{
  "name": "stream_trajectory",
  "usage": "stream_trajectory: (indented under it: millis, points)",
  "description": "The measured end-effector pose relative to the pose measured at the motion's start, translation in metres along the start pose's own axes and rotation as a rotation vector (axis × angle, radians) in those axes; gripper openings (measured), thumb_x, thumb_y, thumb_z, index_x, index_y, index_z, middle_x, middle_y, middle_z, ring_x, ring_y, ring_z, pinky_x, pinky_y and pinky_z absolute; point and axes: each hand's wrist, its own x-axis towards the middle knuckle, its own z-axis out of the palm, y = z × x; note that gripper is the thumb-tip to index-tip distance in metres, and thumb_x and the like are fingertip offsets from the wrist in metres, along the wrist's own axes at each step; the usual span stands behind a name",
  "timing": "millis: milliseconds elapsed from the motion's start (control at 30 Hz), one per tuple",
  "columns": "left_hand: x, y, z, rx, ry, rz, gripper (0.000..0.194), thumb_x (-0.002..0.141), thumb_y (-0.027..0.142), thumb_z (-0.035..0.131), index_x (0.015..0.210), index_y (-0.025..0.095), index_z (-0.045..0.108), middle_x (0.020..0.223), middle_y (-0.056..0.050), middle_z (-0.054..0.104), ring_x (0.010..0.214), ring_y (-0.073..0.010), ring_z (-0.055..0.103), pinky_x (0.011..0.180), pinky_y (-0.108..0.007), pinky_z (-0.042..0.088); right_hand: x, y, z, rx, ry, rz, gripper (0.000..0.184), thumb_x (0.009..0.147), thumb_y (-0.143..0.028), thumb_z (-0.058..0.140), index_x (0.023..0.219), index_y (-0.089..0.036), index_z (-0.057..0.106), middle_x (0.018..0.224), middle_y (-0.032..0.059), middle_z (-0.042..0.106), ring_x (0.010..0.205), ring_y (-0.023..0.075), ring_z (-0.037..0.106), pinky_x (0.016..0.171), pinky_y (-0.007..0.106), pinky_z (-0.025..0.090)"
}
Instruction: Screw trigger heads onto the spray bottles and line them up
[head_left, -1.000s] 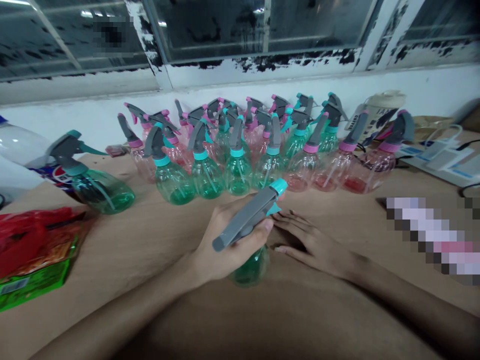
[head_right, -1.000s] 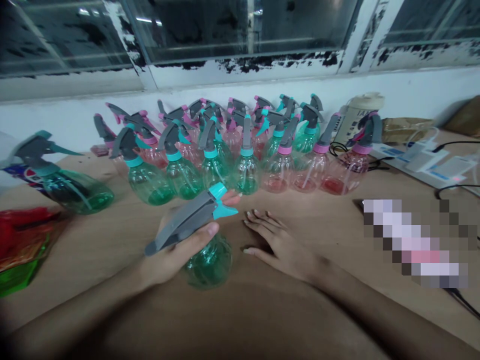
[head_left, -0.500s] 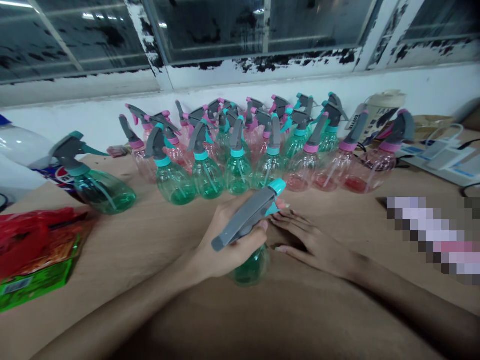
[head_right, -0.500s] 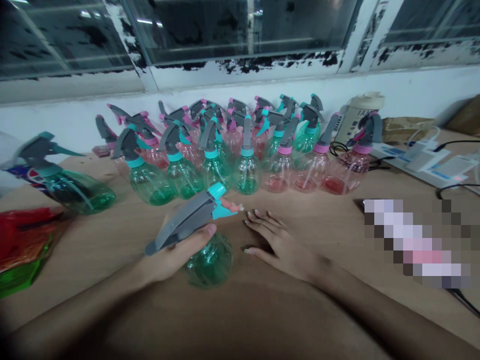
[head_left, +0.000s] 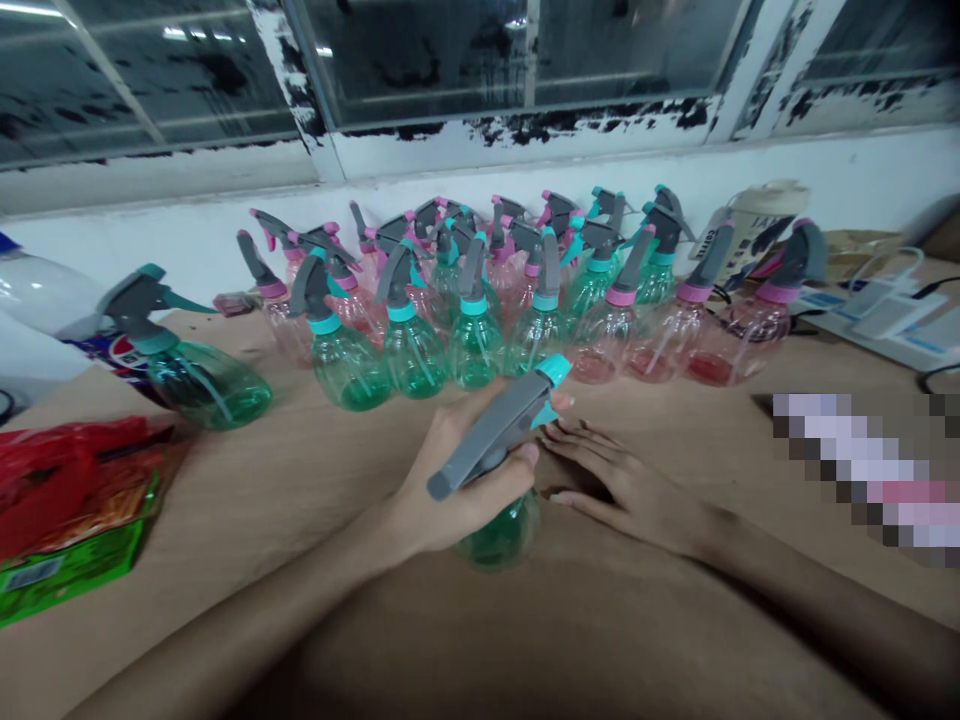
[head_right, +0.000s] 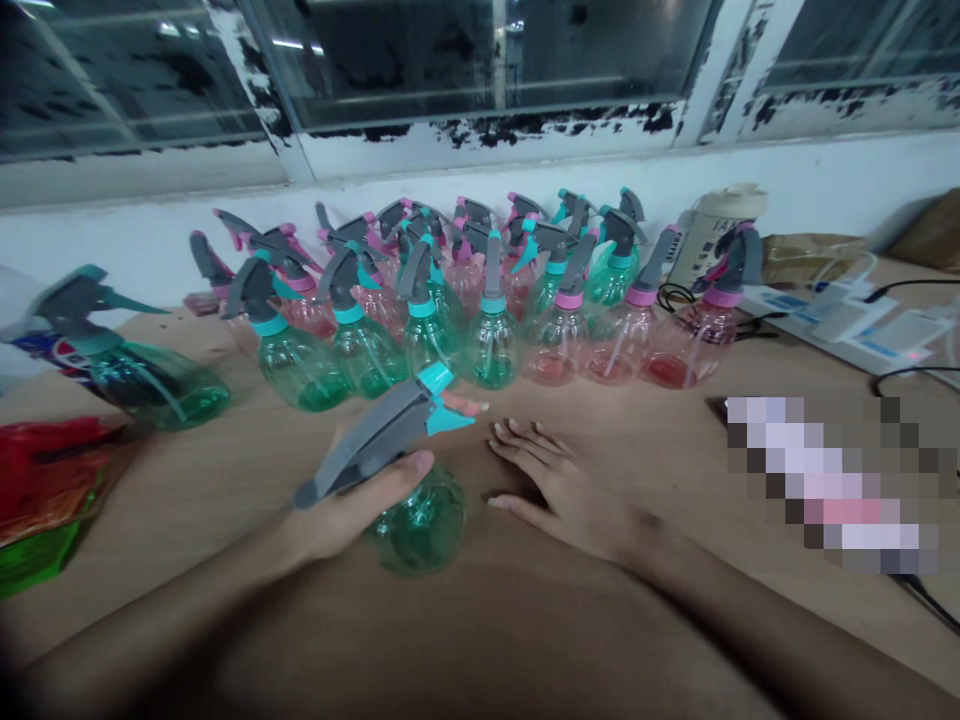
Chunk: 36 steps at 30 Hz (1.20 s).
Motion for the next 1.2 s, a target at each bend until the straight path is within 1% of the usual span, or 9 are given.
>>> stream_trajectory:
  millis: [67,200,533,733,867,933,1000,1100,1200]
  points:
    - [-0.0006,0.0000,0.0017,0.003,0.006,-0.013,0.023,0.070,0.019,0.050,0.092,0.021,0.054,0.054,0.007,0.043,0.047,-0.0116,0.039,0.050,-0.026,0.038,0.0000,-0.0007,-0.0005,0.001,0.000,0.003,0.061,0.090,-0.045,0.047,0.143,-0.021,0.028,0.144,0.0070,0.040,0.136,0.0215,0.030,0.110,0.049,0.029]
    - [-0.0027,-0.0002,0.0029,0.009,0.033,0.008,0.019,0.071,0.018,0.049,0.089,0.020,0.055,0.056,0.007,0.042,0.048,-0.0104,0.038,0.048,-0.024,0.036,0.0002,-0.0020,-0.0022,0.009,0.001,0.011,0.060,0.089,-0.045,0.047,0.142,-0.021,0.031,0.144,0.0068,0.040,0.135,0.0214,0.031,0.110,0.048,0.030]
    - [-0.0012,0.0017,0.0014,0.022,0.042,0.069,0.022,0.078,0.019,0.053,0.098,0.020,0.061,0.063,0.003,0.052,0.056,-0.0121,0.048,0.058,-0.026,0.046,0.0012,-0.0041,-0.0042,0.035,0.018,0.009,0.060,0.089,-0.045,0.048,0.142,-0.025,0.029,0.142,0.0070,0.043,0.134,0.0234,0.033,0.109,0.051,0.030]
    - [-0.0006,0.0016,0.0010,0.035,0.001,0.022,0.022,0.076,0.026,0.052,0.097,0.022,0.057,0.060,0.004,0.052,0.044,-0.0106,0.039,0.042,-0.025,0.037,0.0009,-0.0030,-0.0039,0.018,-0.003,0.017,0.060,0.089,-0.045,0.047,0.141,-0.020,0.031,0.143,0.0084,0.042,0.135,0.0224,0.032,0.110,0.049,0.030]
    - [0.0014,0.0026,0.0011,0.043,0.034,0.082,0.012,0.075,0.019,0.054,0.086,0.021,0.057,0.079,0.000,0.063,0.061,-0.0127,0.057,0.059,-0.026,0.048,0.0000,-0.0014,-0.0020,0.020,0.007,0.006,0.060,0.089,-0.045,0.048,0.141,-0.022,0.031,0.143,0.0070,0.042,0.135,0.0224,0.032,0.110,0.050,0.030]
    - [0.0015,0.0027,0.0010,0.058,0.055,0.110,0.005,0.075,0.017,0.055,0.079,0.020,0.056,0.079,0.000,0.063,0.068,-0.0136,0.060,0.066,-0.027,0.049,-0.0001,-0.0009,-0.0014,0.021,0.012,0.005,0.061,0.089,-0.045,0.048,0.142,-0.023,0.030,0.143,0.0066,0.042,0.135,0.0227,0.032,0.110,0.050,0.030]
    - [0.0007,0.0021,0.0009,0.078,0.055,0.099,0.001,0.076,0.019,0.056,0.077,0.020,0.056,0.075,0.000,0.063,0.064,-0.0130,0.060,0.063,-0.027,0.049,-0.0001,-0.0010,-0.0014,0.026,0.015,0.001,0.062,0.088,-0.045,0.048,0.143,-0.025,0.028,0.143,0.0061,0.041,0.134,0.0232,0.032,0.109,0.051,0.031]
    - [-0.0014,0.0013,0.0012,0.062,0.035,0.049,0.012,0.078,0.026,0.057,0.088,0.021,0.059,0.081,-0.002,0.067,0.062,-0.0134,0.060,0.058,-0.026,0.049,0.0002,-0.0021,-0.0023,0.026,0.012,0.011,0.062,0.088,-0.046,0.048,0.143,-0.025,0.027,0.143,0.0060,0.042,0.134,0.0231,0.033,0.109,0.050,0.030]
    - [-0.0032,0.0015,0.0021,0.056,0.036,-0.003,0.028,0.078,0.029,0.056,0.104,0.021,0.059,0.077,-0.002,0.068,0.059,-0.0141,0.060,0.055,-0.026,0.049,0.0003,-0.0034,-0.0034,0.025,0.006,0.022,0.061,0.089,-0.046,0.047,0.143,-0.025,0.028,0.143,0.0057,0.042,0.134,0.0229,0.033,0.110,0.050,0.030]
